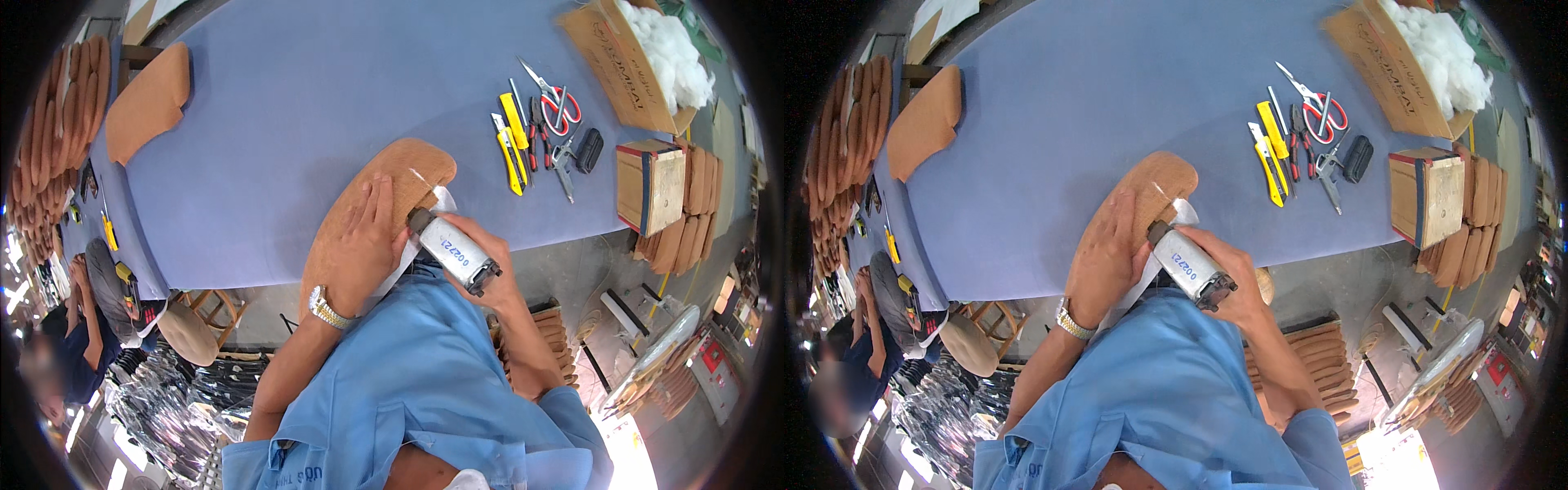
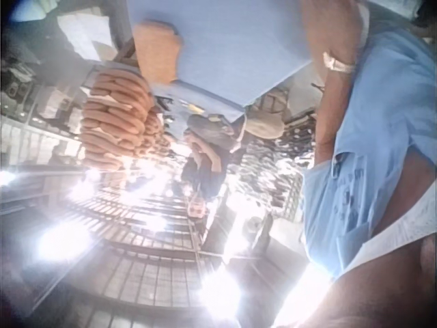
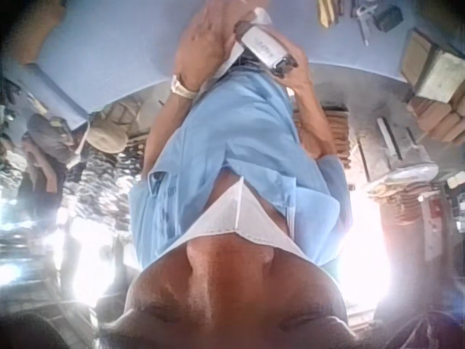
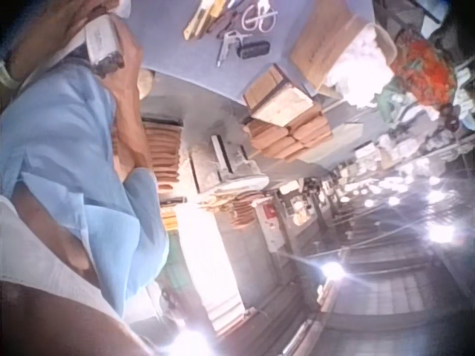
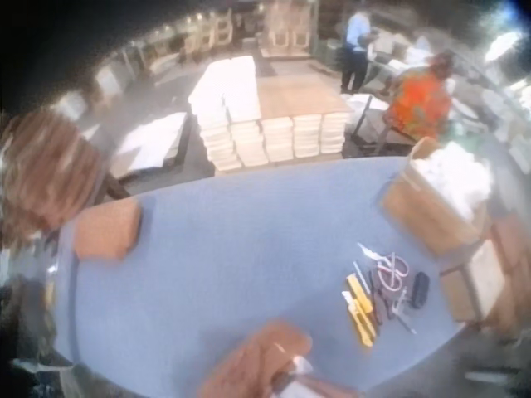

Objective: The person assembles cushion components by hand, folding fabric over foam, using a staple gun to secure edges, and trimming excess material with a utility knife. The finished cushion is placed on a stack of similar items.

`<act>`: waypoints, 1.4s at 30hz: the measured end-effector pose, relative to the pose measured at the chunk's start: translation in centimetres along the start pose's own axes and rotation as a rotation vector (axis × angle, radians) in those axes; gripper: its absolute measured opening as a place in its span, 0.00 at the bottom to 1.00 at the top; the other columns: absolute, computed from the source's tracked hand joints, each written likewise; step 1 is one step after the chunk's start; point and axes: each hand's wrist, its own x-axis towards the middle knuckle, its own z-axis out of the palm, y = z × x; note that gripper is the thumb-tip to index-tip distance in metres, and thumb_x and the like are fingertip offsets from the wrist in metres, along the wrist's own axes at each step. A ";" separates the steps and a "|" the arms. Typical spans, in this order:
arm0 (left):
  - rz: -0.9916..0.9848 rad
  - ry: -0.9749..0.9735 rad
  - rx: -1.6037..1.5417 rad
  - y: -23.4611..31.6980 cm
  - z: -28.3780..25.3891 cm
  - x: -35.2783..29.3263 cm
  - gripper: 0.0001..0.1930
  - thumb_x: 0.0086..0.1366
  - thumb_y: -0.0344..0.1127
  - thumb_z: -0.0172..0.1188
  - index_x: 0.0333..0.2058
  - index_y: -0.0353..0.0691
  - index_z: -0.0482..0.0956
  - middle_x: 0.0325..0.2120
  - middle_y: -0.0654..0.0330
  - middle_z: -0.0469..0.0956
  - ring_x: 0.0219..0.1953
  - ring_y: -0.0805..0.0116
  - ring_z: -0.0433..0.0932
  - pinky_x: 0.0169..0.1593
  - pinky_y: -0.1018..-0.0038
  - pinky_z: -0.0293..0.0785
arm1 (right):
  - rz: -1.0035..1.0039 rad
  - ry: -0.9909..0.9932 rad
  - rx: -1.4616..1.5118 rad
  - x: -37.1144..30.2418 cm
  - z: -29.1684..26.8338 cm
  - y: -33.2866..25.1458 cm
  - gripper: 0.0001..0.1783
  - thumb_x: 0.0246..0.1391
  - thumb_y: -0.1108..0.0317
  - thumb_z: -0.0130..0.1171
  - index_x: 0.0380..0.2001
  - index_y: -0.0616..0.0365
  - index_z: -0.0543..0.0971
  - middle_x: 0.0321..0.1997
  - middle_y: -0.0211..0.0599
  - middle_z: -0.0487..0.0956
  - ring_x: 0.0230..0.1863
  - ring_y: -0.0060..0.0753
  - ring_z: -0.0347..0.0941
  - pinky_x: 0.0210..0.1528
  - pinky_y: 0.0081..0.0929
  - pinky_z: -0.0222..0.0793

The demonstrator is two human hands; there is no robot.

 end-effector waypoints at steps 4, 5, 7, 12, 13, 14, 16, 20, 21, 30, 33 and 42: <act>0.034 0.051 0.035 -0.1 0.5 0.1 0.43 0.65 0.34 0.66 0.72 0.26 0.55 0.68 0.39 0.67 0.70 0.45 0.68 0.71 0.59 0.66 | 0.144 -0.008 -0.024 0.2 0.3 -1.7 0.37 0.45 0.69 0.72 0.61 0.62 0.77 0.57 0.48 0.84 0.57 0.41 0.83 0.58 0.31 0.75; 0.028 0.052 0.018 -0.2 0.6 0.1 0.43 0.65 0.34 0.66 0.72 0.26 0.54 0.68 0.38 0.67 0.70 0.45 0.67 0.71 0.59 0.66 | 0.135 0.004 -0.037 0.2 0.4 -1.8 0.37 0.45 0.69 0.72 0.61 0.62 0.77 0.57 0.48 0.84 0.57 0.41 0.83 0.58 0.31 0.75; 0.017 0.053 -0.015 -0.3 0.6 0.1 0.43 0.64 0.34 0.66 0.73 0.26 0.54 0.69 0.38 0.66 0.70 0.45 0.67 0.71 0.59 0.66 | 0.115 0.031 -0.061 0.0 0.7 -1.7 0.37 0.45 0.68 0.72 0.61 0.61 0.77 0.56 0.48 0.84 0.55 0.41 0.84 0.57 0.30 0.76; -0.005 -0.003 -0.032 -0.4 0.5 0.0 0.44 0.65 0.33 0.65 0.74 0.30 0.52 0.73 0.42 0.60 0.74 0.46 0.62 0.71 0.53 0.66 | 0.010 0.035 -0.050 -1.1 1.0 0.4 0.38 0.44 0.66 0.73 0.61 0.61 0.78 0.55 0.48 0.84 0.54 0.44 0.84 0.56 0.32 0.76; -0.029 -0.029 -0.069 -0.5 0.6 0.0 0.44 0.66 0.34 0.65 0.75 0.32 0.51 0.75 0.44 0.57 0.75 0.46 0.59 0.71 0.50 0.66 | -0.019 0.028 -0.049 -1.1 1.0 0.6 0.38 0.44 0.66 0.73 0.61 0.61 0.78 0.55 0.48 0.84 0.54 0.45 0.84 0.57 0.32 0.76; -0.033 -0.043 -0.068 -0.4 0.5 0.0 0.44 0.65 0.33 0.65 0.75 0.32 0.51 0.75 0.44 0.57 0.75 0.46 0.59 0.72 0.50 0.66 | -0.030 0.029 -0.056 -1.1 1.0 0.5 0.38 0.43 0.66 0.73 0.61 0.60 0.78 0.55 0.48 0.84 0.54 0.45 0.84 0.57 0.33 0.76; -0.045 -0.071 -0.068 -0.1 0.0 0.2 0.44 0.64 0.32 0.65 0.75 0.32 0.51 0.75 0.45 0.56 0.76 0.46 0.59 0.72 0.50 0.65 | -0.051 0.028 -0.069 -1.0 0.8 0.1 0.38 0.43 0.67 0.73 0.61 0.60 0.78 0.55 0.48 0.84 0.55 0.46 0.84 0.57 0.33 0.76; -0.061 -0.080 -0.040 0.1 0.3 -0.1 0.44 0.64 0.31 0.65 0.75 0.33 0.52 0.75 0.46 0.57 0.76 0.47 0.58 0.73 0.50 0.63 | 0.106 -0.026 -0.046 -0.4 0.7 -1.3 0.38 0.42 0.68 0.74 0.60 0.59 0.78 0.55 0.46 0.84 0.54 0.45 0.84 0.57 0.33 0.76; -0.066 -0.076 -0.044 0.1 0.2 0.0 0.44 0.64 0.31 0.65 0.75 0.33 0.52 0.75 0.46 0.57 0.76 0.47 0.58 0.74 0.50 0.62 | 0.123 -0.033 -0.028 -0.2 0.6 -1.4 0.38 0.41 0.69 0.73 0.60 0.59 0.78 0.55 0.46 0.84 0.54 0.44 0.84 0.57 0.32 0.76; -0.077 -0.052 -0.043 0.2 0.0 -0.2 0.46 0.62 0.29 0.66 0.75 0.35 0.52 0.75 0.48 0.57 0.76 0.49 0.57 0.74 0.51 0.62 | 0.020 0.020 -0.033 -1.4 1.6 -0.5 0.39 0.41 0.65 0.74 0.60 0.62 0.78 0.56 0.48 0.84 0.56 0.45 0.83 0.58 0.33 0.76; -0.062 -0.035 -0.055 -0.2 0.5 -0.1 0.46 0.61 0.29 0.66 0.75 0.35 0.52 0.75 0.47 0.57 0.76 0.48 0.58 0.74 0.51 0.63 | -0.016 -0.001 -0.033 -1.4 1.5 -0.2 0.40 0.41 0.63 0.74 0.61 0.63 0.78 0.57 0.49 0.83 0.56 0.46 0.83 0.58 0.34 0.76; -0.041 -0.003 -0.099 -0.6 1.3 0.0 0.44 0.61 0.29 0.64 0.74 0.33 0.54 0.75 0.44 0.57 0.76 0.44 0.58 0.72 0.48 0.63 | 0.103 -0.010 -0.041 -0.6 2.1 -1.5 0.37 0.43 0.71 0.72 0.60 0.58 0.77 0.52 0.45 0.84 0.53 0.44 0.84 0.55 0.31 0.76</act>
